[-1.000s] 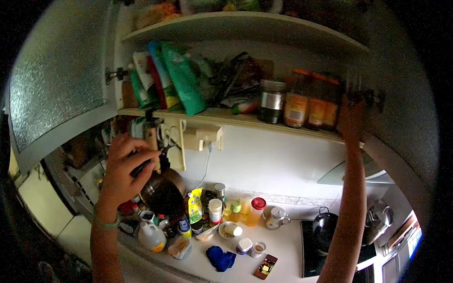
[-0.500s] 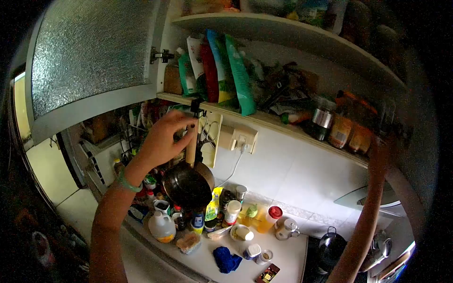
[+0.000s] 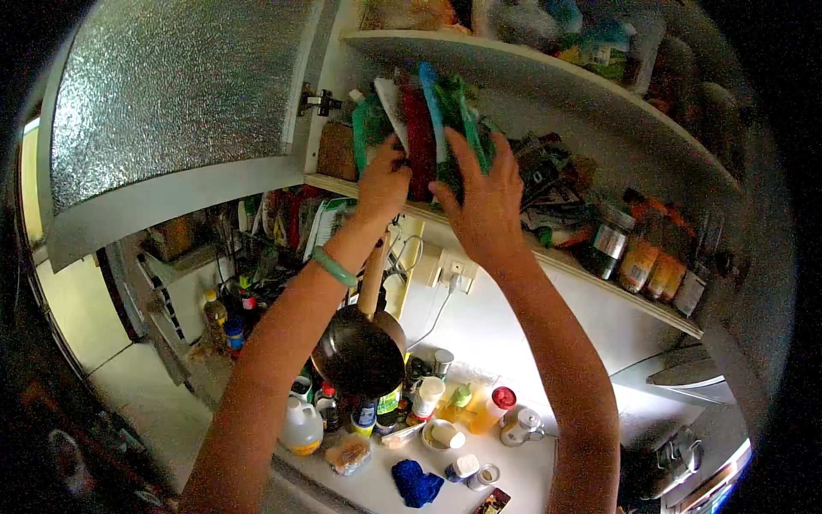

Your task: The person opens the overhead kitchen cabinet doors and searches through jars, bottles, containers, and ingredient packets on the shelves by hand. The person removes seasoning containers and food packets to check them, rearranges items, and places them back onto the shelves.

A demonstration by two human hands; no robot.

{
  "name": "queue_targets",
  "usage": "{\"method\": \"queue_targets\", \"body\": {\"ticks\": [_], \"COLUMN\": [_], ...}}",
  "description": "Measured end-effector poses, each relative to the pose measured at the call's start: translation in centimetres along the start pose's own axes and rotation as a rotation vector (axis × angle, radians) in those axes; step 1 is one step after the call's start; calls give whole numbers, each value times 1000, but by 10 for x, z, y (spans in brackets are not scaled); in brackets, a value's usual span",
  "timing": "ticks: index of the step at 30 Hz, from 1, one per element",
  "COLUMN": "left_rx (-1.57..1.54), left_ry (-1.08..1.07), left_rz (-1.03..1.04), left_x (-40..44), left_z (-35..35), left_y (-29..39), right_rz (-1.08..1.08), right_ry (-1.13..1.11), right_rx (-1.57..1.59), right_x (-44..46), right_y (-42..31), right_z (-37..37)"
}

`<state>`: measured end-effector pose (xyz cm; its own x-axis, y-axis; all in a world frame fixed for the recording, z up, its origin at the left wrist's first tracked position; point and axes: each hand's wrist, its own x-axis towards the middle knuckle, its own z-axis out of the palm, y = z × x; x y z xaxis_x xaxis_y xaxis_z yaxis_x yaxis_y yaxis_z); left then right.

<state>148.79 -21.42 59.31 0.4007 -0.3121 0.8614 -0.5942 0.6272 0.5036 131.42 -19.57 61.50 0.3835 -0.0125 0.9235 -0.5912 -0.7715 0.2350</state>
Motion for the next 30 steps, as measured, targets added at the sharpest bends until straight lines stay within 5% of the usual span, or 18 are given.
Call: {"method": "queue_targets", "body": {"ticks": [3, 6, 10, 13, 17, 19, 23, 30], "left_rx": [61, 103, 63, -20, 374, 349, 399, 357], "left_ry": [-23, -280, -356, -236, 173, 334, 77, 106], "left_rz": [178, 170, 232, 369, 382, 253, 105, 131], "left_x": [-1, -3, -10, -9, -5, 2, 3, 16], "left_z": [6, 0, -11, -25, -56, -57, -57, -39], "left_y": [-15, -14, -29, -34, -23, -27, -27, -42], "right_rz": [-148, -122, -34, 96, 149, 161, 240, 215], "right_ry": [136, 124, 167, 65, 75, 85, 70, 126], "right_rx": [-219, -297, -331, -295, -318, -313, -317, -339], "right_x": [21, 34, 38, 37, 38, 37, 35, 30], "right_y": [-3, -5, 0, -3, -6, -6, -5, 5], "right_z": [33, 47, 56, 52, 49, 47, 40, 41]}}
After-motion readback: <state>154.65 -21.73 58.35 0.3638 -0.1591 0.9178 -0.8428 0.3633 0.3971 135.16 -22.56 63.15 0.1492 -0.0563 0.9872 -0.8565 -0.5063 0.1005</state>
